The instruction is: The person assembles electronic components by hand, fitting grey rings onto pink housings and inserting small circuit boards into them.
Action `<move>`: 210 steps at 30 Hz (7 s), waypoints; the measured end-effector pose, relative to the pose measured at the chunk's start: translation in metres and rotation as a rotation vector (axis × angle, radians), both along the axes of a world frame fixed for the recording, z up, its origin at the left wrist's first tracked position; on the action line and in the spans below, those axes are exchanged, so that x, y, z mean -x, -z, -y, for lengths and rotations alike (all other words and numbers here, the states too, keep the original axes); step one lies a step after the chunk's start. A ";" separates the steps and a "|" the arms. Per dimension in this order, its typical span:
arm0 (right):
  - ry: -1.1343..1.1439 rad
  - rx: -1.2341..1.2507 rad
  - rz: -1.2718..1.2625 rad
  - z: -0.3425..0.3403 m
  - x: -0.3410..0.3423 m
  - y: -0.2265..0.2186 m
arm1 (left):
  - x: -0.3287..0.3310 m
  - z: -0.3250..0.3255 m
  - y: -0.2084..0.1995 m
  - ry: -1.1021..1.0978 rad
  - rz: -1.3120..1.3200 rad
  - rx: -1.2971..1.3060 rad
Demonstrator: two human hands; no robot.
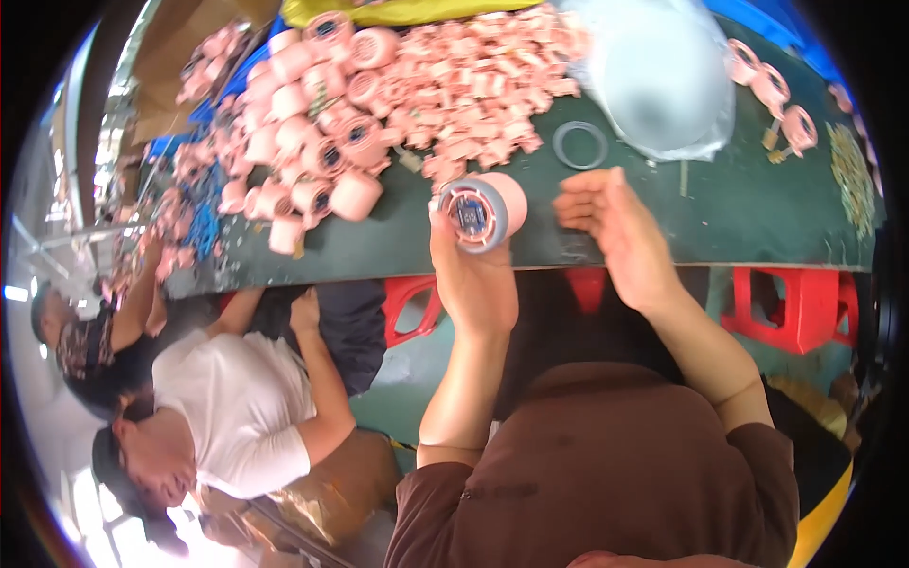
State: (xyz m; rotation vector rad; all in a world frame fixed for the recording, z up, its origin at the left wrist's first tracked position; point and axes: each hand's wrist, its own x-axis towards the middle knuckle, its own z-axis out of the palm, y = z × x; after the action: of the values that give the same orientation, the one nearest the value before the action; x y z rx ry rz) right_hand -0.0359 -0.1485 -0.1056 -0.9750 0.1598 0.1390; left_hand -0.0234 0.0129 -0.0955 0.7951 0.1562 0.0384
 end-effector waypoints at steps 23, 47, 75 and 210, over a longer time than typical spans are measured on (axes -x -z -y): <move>0.117 0.455 -0.041 0.035 0.018 0.004 | -0.221 -0.284 0.014 -0.570 -0.587 -1.558; 0.070 1.187 0.464 0.043 -0.032 0.003 | -0.094 -0.166 0.005 -0.513 0.421 -1.857; 0.246 0.332 0.142 0.080 0.020 0.014 | -0.138 -0.127 -0.062 0.009 0.035 -0.154; 0.304 1.101 0.788 0.016 0.007 -0.007 | 0.024 0.030 0.017 0.183 0.341 -0.758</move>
State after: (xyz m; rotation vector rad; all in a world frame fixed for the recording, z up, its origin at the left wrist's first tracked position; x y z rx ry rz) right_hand -0.0431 -0.1649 -0.0981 -2.0015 -0.3929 -0.6859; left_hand -0.0478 -0.0169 -0.1127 1.5400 -0.2748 0.0610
